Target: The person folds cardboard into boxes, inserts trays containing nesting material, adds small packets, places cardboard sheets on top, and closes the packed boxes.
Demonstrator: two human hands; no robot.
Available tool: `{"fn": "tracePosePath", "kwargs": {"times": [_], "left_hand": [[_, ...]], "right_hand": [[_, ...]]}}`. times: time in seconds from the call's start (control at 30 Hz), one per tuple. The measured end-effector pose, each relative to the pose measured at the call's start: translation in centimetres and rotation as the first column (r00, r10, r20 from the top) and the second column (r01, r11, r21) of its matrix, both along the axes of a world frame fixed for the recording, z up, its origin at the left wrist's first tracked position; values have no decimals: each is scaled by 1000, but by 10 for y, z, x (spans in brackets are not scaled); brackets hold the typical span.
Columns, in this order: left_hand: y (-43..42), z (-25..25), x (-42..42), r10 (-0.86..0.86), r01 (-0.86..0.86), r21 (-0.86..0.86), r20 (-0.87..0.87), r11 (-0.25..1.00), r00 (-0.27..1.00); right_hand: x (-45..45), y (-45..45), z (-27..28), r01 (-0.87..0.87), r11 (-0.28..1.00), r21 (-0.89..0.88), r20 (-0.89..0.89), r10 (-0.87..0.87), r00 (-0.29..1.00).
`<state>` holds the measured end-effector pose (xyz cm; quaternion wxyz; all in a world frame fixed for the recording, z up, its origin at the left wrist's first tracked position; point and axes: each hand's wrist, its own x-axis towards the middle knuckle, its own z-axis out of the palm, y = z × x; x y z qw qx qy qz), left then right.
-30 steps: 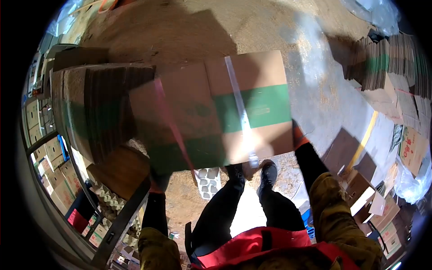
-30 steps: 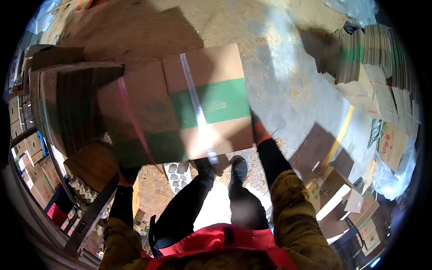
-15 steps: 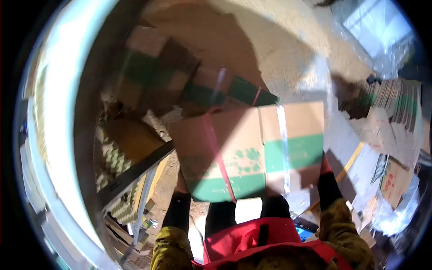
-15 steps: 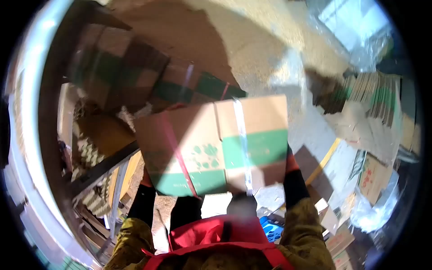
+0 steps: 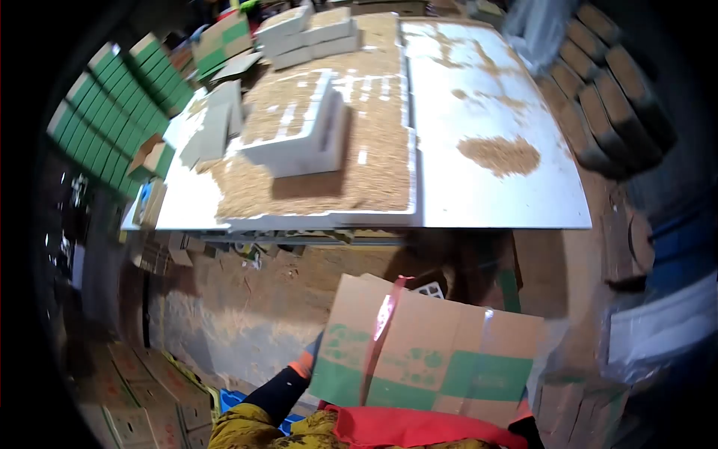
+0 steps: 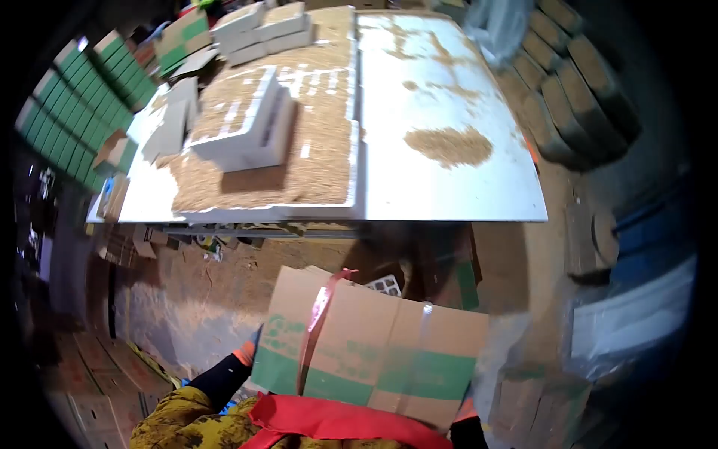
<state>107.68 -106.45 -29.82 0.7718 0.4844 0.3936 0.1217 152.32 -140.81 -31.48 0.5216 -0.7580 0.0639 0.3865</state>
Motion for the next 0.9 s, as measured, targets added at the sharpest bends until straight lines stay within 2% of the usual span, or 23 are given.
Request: {"fn": "tracePosePath", "kwargs": {"times": [0.07,0.13,0.17,0.2,0.33,0.47,0.57,0.6,0.67,0.7,0.73,0.77,0.87,0.9], "left_hand": [[16,1,-86,110,-110,33,-11,993,994],[28,32,-157,312,-299,-121,108,947,944],[39,56,-192,479,-391,-369,184,843,858],[51,81,-228,653,-438,-595,202,674,730],[93,116,-415,628,-598,-209,133,774,766],[150,139,-560,584,-576,168,-1,800,812],[216,148,-630,459,-301,519,-207,800,864],[244,150,-646,413,-157,623,-291,766,863],[306,149,-669,339,137,757,-437,639,833],[341,147,-675,301,243,766,-493,596,816],[374,147,-667,361,-152,709,-153,689,920],[409,146,-656,463,-491,487,188,722,866],[504,124,-656,500,-503,474,145,723,854],[532,118,-655,505,-516,436,151,737,850]], "right_hand": [[-34,53,21,-112,992,50,3,112,994],[-83,113,39,-224,969,105,-5,226,974],[-113,148,47,-280,951,130,-6,283,959],[-145,184,54,-331,930,158,-7,336,942],[-293,330,85,-522,813,258,-10,542,840],[-424,480,137,-657,642,394,21,709,705],[-495,579,176,-710,485,510,96,788,608],[-512,611,187,-749,399,528,188,806,562],[-534,671,198,-863,182,471,483,766,424],[-540,698,197,-804,182,566,399,793,460],[-544,725,192,-679,208,704,248,824,510],[-544,751,183,-383,354,853,-115,844,524],[-553,795,175,-460,492,740,-83,744,662],[-551,807,159,-563,414,715,106,733,672]]}}
